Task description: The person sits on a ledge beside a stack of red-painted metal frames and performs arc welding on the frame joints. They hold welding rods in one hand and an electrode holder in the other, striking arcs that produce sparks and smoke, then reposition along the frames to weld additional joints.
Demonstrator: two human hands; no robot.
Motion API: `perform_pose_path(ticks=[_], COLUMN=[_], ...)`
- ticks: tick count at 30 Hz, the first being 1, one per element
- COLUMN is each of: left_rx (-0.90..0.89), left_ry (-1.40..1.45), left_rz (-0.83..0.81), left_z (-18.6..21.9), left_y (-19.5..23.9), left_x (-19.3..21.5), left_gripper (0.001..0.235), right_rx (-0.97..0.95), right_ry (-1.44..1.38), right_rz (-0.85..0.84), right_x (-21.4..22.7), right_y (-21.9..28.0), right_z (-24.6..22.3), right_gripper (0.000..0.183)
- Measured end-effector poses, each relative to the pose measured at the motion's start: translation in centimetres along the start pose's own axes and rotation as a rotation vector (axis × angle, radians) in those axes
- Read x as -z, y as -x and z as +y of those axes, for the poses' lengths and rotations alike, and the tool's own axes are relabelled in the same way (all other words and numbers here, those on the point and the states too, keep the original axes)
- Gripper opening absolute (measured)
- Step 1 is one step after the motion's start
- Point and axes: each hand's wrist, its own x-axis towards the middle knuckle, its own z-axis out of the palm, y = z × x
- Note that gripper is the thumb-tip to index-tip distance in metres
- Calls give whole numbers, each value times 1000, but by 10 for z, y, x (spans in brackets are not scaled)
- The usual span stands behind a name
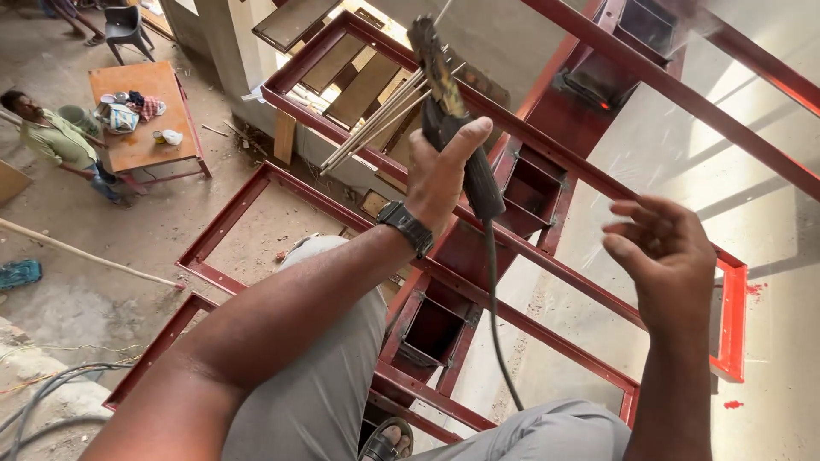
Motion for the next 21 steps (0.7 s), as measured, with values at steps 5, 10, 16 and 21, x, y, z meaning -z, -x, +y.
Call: perform_pose_path(ticks=[5,10,16,21], left_rx=[22,-153,-70,186], left_ry=[-160,-168,-282,-348], left_rz=[32,69,63,129], left_z=[0,-3,-11,-19], left_y=[7,29,44,9], left_x=[9,5,12,17], left_gripper=[45,38,45,50], right_rx=[-74,-56,-343,-539], right_ry=[-167,-144,279,377], right_rz=[264,341,319,264], right_x=[12,24,49,68], right_y=[23,23,21,25], right_z=[45,75,126,165], right_gripper=[43,43,48,52])
